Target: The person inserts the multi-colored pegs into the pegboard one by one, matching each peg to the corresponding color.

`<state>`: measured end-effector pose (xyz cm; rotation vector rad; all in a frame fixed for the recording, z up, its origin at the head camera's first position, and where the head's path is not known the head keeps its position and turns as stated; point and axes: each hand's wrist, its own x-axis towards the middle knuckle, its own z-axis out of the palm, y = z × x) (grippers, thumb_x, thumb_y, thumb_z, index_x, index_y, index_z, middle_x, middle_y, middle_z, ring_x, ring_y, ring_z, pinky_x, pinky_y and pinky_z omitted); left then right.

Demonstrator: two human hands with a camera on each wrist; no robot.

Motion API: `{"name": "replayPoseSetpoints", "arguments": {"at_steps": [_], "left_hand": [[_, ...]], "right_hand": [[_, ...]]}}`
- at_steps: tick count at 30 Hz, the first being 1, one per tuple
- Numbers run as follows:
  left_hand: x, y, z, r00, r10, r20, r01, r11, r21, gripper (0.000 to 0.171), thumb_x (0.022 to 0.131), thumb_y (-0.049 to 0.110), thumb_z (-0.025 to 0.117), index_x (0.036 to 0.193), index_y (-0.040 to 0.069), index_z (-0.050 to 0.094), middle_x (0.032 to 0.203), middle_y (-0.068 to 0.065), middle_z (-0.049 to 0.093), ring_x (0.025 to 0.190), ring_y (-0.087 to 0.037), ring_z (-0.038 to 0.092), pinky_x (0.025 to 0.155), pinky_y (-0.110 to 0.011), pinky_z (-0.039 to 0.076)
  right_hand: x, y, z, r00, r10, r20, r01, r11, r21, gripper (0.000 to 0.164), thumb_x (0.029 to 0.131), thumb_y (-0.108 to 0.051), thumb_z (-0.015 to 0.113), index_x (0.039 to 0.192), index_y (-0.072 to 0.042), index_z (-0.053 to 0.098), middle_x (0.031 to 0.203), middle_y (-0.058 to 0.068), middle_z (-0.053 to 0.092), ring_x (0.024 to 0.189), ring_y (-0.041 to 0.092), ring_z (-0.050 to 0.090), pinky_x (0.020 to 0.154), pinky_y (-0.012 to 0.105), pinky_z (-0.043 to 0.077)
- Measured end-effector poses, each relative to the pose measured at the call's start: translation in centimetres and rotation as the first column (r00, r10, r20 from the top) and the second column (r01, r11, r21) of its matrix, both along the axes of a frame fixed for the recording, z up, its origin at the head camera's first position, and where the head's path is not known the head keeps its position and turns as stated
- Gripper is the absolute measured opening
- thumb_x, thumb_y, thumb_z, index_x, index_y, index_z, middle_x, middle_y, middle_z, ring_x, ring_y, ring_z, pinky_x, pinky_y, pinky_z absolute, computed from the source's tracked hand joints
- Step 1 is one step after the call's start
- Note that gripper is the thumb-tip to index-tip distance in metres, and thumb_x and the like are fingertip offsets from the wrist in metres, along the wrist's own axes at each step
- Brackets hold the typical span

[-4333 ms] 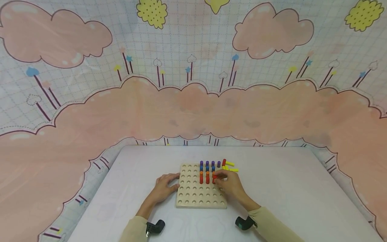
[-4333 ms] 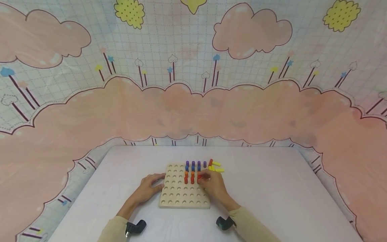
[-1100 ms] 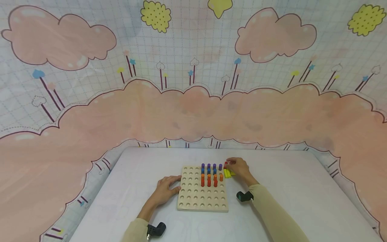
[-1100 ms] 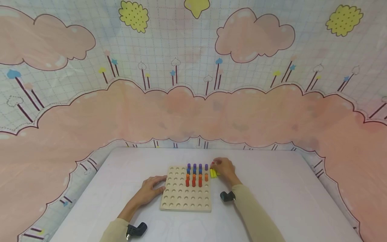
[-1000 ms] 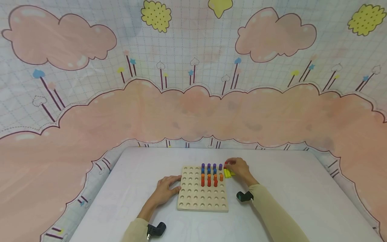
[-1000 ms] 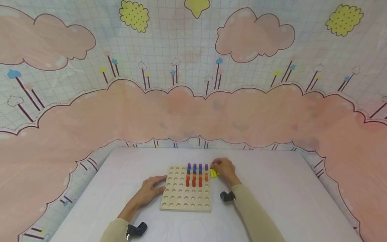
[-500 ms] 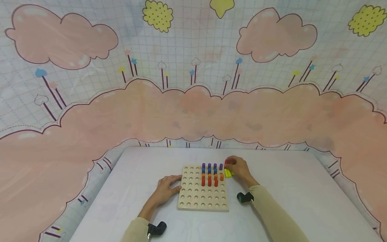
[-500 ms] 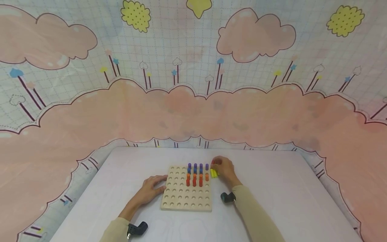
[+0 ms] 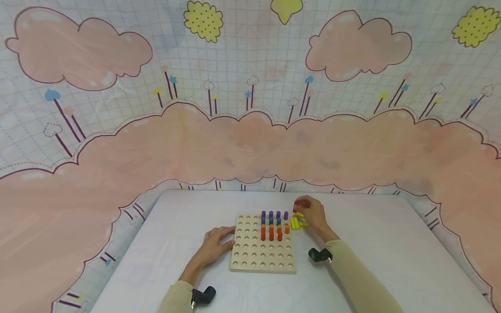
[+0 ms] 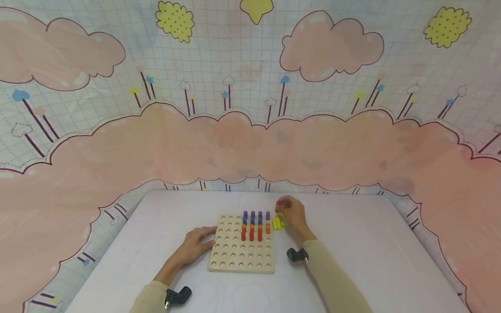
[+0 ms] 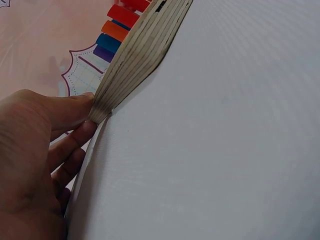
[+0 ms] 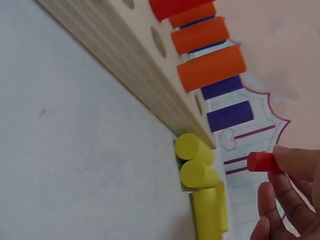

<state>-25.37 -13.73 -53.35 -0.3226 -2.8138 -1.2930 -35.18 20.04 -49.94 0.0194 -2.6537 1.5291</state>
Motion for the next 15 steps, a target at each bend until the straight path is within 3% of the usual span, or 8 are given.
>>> {"name": "replayPoseSetpoints", "arguments": {"at_steps": [15], "left_hand": [[0.3,0.0,-0.1,1.000,-0.002,0.000,0.002,1.000,0.013,0.045,0.091,0.019,0.068,0.135,0.013,0.059,0.134,-0.004,0.063,0.131,-0.028,0.046,0.117,-0.051,0.015]], "right_hand": [[3.1,1.0,1.1,0.999,-0.023,-0.039,0.023,1.000,-0.009,0.026,0.092,-0.016,0.069,0.118,-0.010,0.066,0.114,0.012,0.070,0.102,0.027,0.064,0.090,0.036,0.056]]}}
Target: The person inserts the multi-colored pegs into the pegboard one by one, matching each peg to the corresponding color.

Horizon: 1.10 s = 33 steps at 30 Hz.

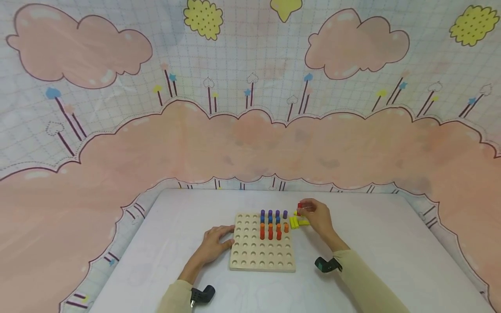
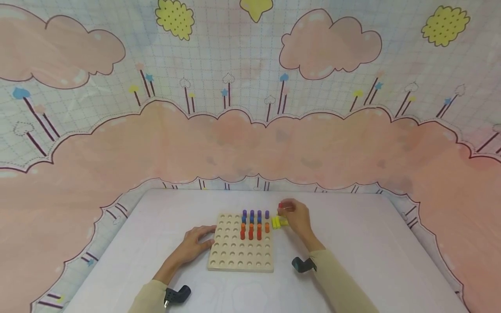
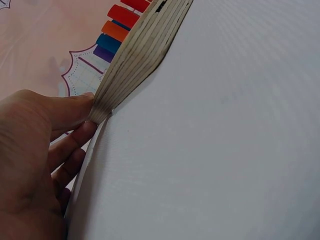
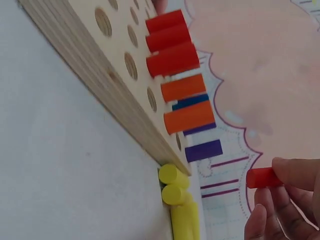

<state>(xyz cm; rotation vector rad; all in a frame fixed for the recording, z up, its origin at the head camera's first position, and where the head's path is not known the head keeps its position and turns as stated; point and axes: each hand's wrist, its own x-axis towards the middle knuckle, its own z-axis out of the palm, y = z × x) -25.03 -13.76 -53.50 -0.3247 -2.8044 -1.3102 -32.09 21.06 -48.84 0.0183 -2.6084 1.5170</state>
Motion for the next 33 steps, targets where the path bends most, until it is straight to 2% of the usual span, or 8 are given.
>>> {"name": "replayPoseSetpoints", "arguments": {"at_steps": [7,14,21,33], "left_hand": [[0.2,0.0,-0.1,0.999,-0.018,-0.030,0.017,1.000,-0.020,0.045,0.092,0.020,0.068,0.135,0.011,0.059,0.133,-0.006,0.063,0.129,-0.031,0.047,0.115,-0.055,0.016],[0.1,0.0,-0.1,1.000,0.008,-0.003,-0.008,1.000,-0.016,0.045,0.092,0.019,0.068,0.136,0.013,0.059,0.135,-0.003,0.062,0.131,-0.028,0.046,0.117,-0.051,0.015],[0.0,0.1,-0.1,1.000,0.012,0.000,-0.012,1.000,-0.014,0.045,0.092,0.019,0.068,0.135,0.013,0.059,0.134,-0.004,0.063,0.131,-0.028,0.047,0.117,-0.051,0.016],[-0.3,0.0,0.3,1.000,-0.012,-0.020,0.012,0.999,-0.029,0.045,0.092,0.019,0.068,0.135,0.011,0.059,0.133,-0.005,0.064,0.129,-0.030,0.048,0.115,-0.052,0.017]], "right_hand": [[1.8,0.0,-0.2,0.999,0.023,-0.035,-0.023,1.000,-0.013,0.023,0.090,-0.014,0.071,0.113,-0.010,0.067,0.109,0.010,0.071,0.101,0.024,0.065,0.081,0.023,0.057],[3.3,-0.7,-0.7,0.998,0.042,-0.044,-0.044,0.998,-0.045,0.022,0.087,-0.009,0.073,0.109,-0.009,0.069,0.104,0.009,0.072,0.096,0.020,0.066,0.081,0.023,0.057],[4.3,-1.6,-1.2,0.997,0.054,-0.063,-0.058,0.996,-0.066,0.020,0.083,-0.004,0.075,0.103,-0.005,0.071,0.097,0.010,0.073,0.084,0.012,0.063,0.068,0.017,0.052],[5.1,-2.6,-1.9,0.994,0.102,-0.039,-0.104,0.992,-0.069,0.021,0.081,-0.002,0.077,0.100,-0.009,0.071,0.098,0.005,0.073,0.091,0.016,0.066,0.076,0.018,0.054]]}}
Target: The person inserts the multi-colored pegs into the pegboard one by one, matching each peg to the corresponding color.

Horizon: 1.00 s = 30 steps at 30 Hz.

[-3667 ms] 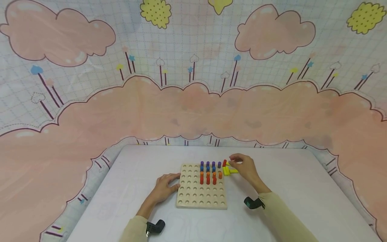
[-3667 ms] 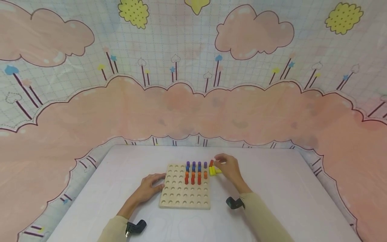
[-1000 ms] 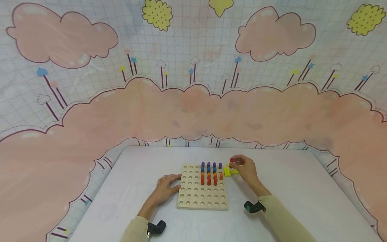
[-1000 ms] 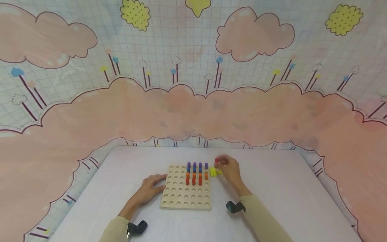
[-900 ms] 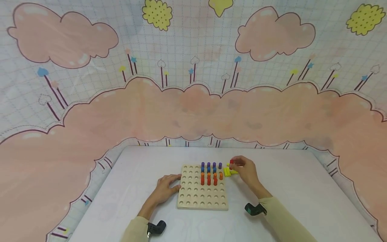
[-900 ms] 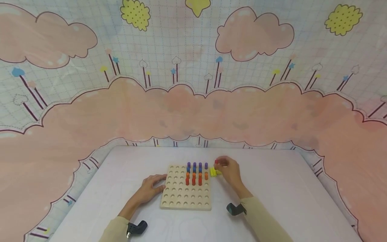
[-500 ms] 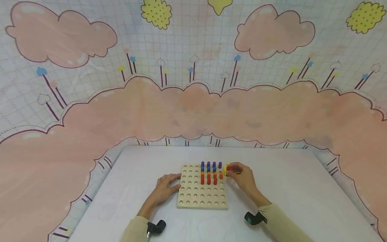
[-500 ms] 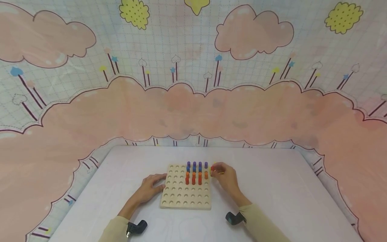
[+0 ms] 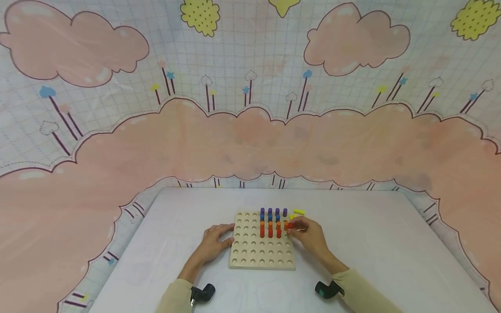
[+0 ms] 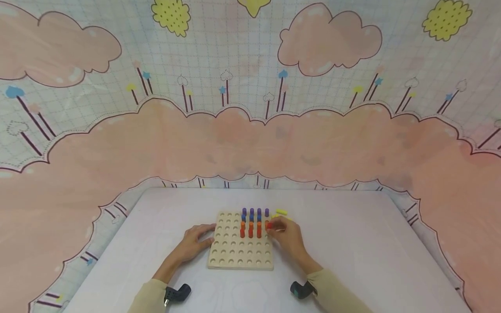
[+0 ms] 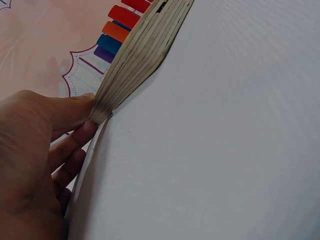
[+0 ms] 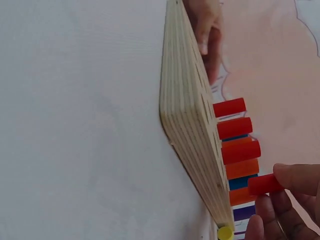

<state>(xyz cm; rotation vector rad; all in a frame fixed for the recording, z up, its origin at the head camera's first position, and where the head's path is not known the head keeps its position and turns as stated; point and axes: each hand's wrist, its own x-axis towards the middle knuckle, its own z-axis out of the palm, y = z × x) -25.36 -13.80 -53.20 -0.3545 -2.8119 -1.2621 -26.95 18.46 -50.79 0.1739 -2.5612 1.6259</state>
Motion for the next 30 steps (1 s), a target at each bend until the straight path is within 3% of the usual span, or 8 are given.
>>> {"name": "replayPoseSetpoints", "arguments": {"at_steps": [16,24,30], "left_hand": [[-0.1,0.0,-0.1,1.000,0.005,0.009,-0.005,1.000,0.015,0.044,0.092,0.019,0.068,0.135,0.012,0.059,0.134,-0.005,0.063,0.130,-0.030,0.046,0.116,-0.052,0.015],[0.2,0.0,-0.2,0.998,-0.011,-0.056,0.010,1.000,-0.003,0.045,0.092,0.021,0.068,0.134,0.008,0.059,0.131,-0.008,0.064,0.126,-0.032,0.049,0.112,-0.054,0.018],[0.1,0.0,-0.1,1.000,-0.005,-0.022,0.005,1.000,0.006,0.045,0.092,0.021,0.068,0.135,0.010,0.059,0.133,-0.007,0.063,0.128,-0.032,0.048,0.115,-0.054,0.017]], "right_hand": [[0.1,-0.2,-1.3,0.999,0.035,0.006,-0.035,0.999,0.005,0.018,0.081,0.002,0.075,0.098,-0.005,0.072,0.096,0.008,0.074,0.088,0.017,0.068,0.074,0.019,0.056],[0.0,-0.3,-1.5,0.999,0.048,-0.013,-0.047,0.999,0.015,0.019,0.080,0.004,0.076,0.096,-0.005,0.073,0.094,0.007,0.074,0.087,0.017,0.068,0.073,0.017,0.055],[0.2,-0.5,-1.5,0.999,0.041,0.001,-0.041,0.998,0.039,0.019,0.079,0.004,0.076,0.095,-0.006,0.073,0.092,0.004,0.073,0.088,0.016,0.067,0.075,0.021,0.056]]}}
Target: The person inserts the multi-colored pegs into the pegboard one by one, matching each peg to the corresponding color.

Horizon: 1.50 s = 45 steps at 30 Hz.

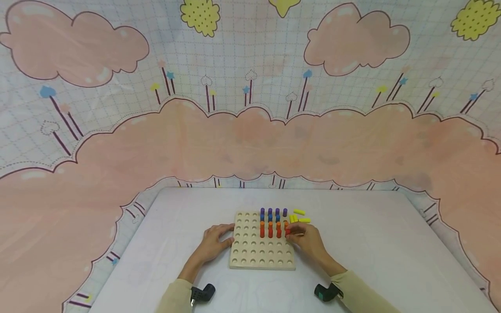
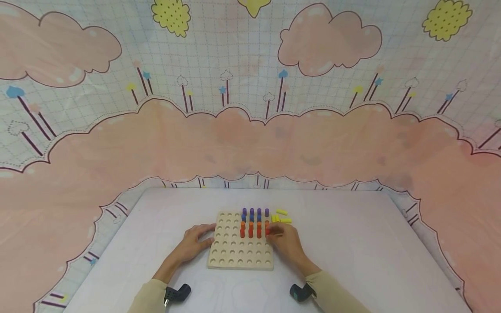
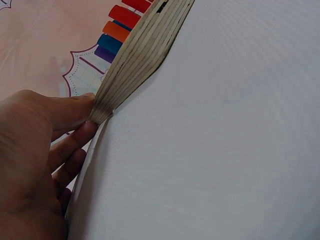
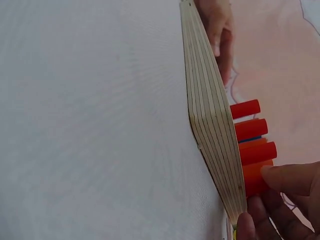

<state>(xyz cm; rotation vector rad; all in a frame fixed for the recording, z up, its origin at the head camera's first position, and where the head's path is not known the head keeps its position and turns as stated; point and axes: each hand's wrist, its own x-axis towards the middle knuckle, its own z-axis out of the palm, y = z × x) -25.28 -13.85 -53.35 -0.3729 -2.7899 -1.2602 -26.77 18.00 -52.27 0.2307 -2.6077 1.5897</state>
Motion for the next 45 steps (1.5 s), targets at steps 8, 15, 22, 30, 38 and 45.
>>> {"name": "replayPoseSetpoints", "arguments": {"at_steps": [8,15,22,30,38,45], "left_hand": [[0.0,0.0,0.0,1.000,0.003,0.018,-0.003,1.000,-0.004,0.044,0.092,0.021,0.067,0.135,0.012,0.059,0.133,-0.006,0.063,0.129,-0.031,0.047,0.115,-0.054,0.016],[0.1,0.0,0.2,1.000,0.011,0.024,-0.011,1.000,0.005,0.045,0.092,0.020,0.068,0.135,0.012,0.059,0.134,-0.006,0.063,0.130,-0.032,0.046,0.116,-0.055,0.015],[-0.2,0.0,0.3,0.999,0.014,0.040,-0.014,1.000,0.002,0.045,0.092,0.020,0.068,0.135,0.013,0.059,0.134,-0.005,0.062,0.131,-0.030,0.046,0.117,-0.053,0.015],[-0.5,-0.2,0.3,0.999,0.000,0.036,0.000,1.000,0.002,0.044,0.092,0.019,0.067,0.135,0.012,0.059,0.133,-0.006,0.063,0.130,-0.032,0.046,0.116,-0.055,0.015],[-0.6,0.0,0.3,0.999,0.007,0.042,-0.007,1.000,0.003,0.044,0.092,0.019,0.067,0.135,0.012,0.059,0.134,-0.006,0.063,0.131,-0.031,0.046,0.116,-0.054,0.015],[-0.8,0.0,0.3,0.999,0.015,0.049,-0.016,1.000,0.012,0.044,0.092,0.017,0.067,0.135,0.012,0.059,0.134,-0.005,0.063,0.130,-0.029,0.046,0.117,-0.052,0.015]], "right_hand": [[0.4,0.0,0.9,1.000,0.004,0.022,-0.004,1.000,0.012,0.020,0.081,0.004,0.074,0.097,-0.007,0.073,0.096,0.004,0.074,0.092,0.018,0.068,0.080,0.029,0.058],[0.2,0.9,3.1,0.999,-0.029,-0.017,0.029,0.998,0.052,0.018,0.084,-0.002,0.074,0.101,-0.009,0.073,0.104,0.004,0.072,0.101,0.022,0.067,0.087,0.033,0.057],[-0.9,2.3,5.1,0.998,-0.040,-0.053,0.045,0.995,0.085,0.020,0.088,-0.008,0.072,0.108,-0.008,0.071,0.111,0.006,0.072,0.105,0.023,0.065,0.092,0.037,0.054],[-2.2,3.7,6.3,0.997,-0.023,-0.077,0.032,0.991,0.127,0.023,0.091,-0.012,0.070,0.113,-0.008,0.069,0.113,0.009,0.071,0.108,0.025,0.063,0.095,0.043,0.052],[-4.5,5.2,6.4,0.990,0.001,-0.143,0.025,0.983,0.182,0.026,0.091,-0.013,0.070,0.116,-0.005,0.068,0.109,0.010,0.072,0.102,0.026,0.065,0.090,0.042,0.053],[-6.3,6.1,5.7,0.995,-0.001,-0.099,0.019,0.982,0.187,0.029,0.092,-0.015,0.069,0.119,-0.004,0.068,0.111,0.013,0.072,0.103,0.028,0.065,0.093,0.047,0.053]]}}
